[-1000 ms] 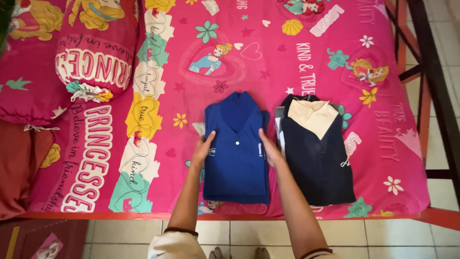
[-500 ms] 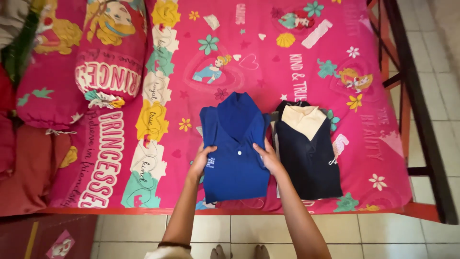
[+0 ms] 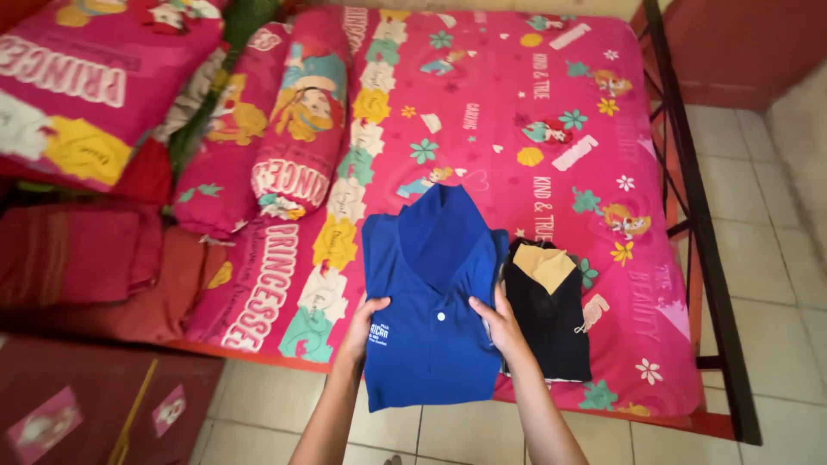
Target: The person picks up folded shirts from a bed, carries them to a wooden wardrobe, and places them on a shelf. The person repeats this process with several shirts, stacking them neatly inside the wardrobe.
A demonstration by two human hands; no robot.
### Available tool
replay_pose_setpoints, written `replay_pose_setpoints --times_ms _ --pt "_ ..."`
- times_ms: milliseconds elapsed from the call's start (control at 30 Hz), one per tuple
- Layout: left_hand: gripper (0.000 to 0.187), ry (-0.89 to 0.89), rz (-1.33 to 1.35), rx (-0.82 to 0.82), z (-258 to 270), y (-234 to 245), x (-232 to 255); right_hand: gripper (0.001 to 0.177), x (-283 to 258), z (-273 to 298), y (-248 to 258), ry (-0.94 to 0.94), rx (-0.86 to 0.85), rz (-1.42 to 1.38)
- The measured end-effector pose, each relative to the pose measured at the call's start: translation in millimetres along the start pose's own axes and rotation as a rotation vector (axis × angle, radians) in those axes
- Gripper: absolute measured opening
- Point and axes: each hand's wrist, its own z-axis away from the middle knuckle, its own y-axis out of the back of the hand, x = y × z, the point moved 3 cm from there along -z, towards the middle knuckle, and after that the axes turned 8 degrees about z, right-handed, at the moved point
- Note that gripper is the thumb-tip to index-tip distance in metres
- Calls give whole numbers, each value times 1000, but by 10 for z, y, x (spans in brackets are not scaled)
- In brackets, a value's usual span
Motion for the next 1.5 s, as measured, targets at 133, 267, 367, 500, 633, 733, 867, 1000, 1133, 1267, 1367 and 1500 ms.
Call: replay_pose_setpoints --times_ms 133,267,367,500,633,733,867,1000,1133,1267,1367,1500 --pt "45 17 112 39 411 40 23 74 -256 277 -145 -100 -14 -109" --pt "45 29 150 95 1047 -45 5 73 -346 663 -204 -177 -53 -239" --pt "52 -68 203 129 1572 -173 -44 65 -454 862 -184 -264 -111 -313" --pt "69 -89 336 116 2246 -187 -160 75 -553 1247 -261 -493 -189 -436" --pt "76 -314 325 156 2839 -89 -303 88 -725 1470 -404 -355 -378 -518" --pt "81 -334 357 234 3208 49 -385 95 -827 1635 -602 -471 -440 -564" --pt "85 -340 444 312 3755 175 -514 100 -1040 1917 -965 -588 -548 -595" --pt "86 -396 521 415 4288 286 -616 103 -1235 2178 -1381 -612 -705 -598" --pt "87 -483 547 446 4738 445 -681 101 -1301 2457 -1695 -651 -768 -554" --pt "89 -530 599 511 5167 632 -771 100 -1316 2743 -1928 -653 -800 -483" --pt "91 -605 630 527 5513 793 -853 101 -1361 3011 -2137 -698 -814 -425" --pt "96 -657 637 539 6060 1107 -1017 101 -1476 3555 -2460 -639 -981 -513"
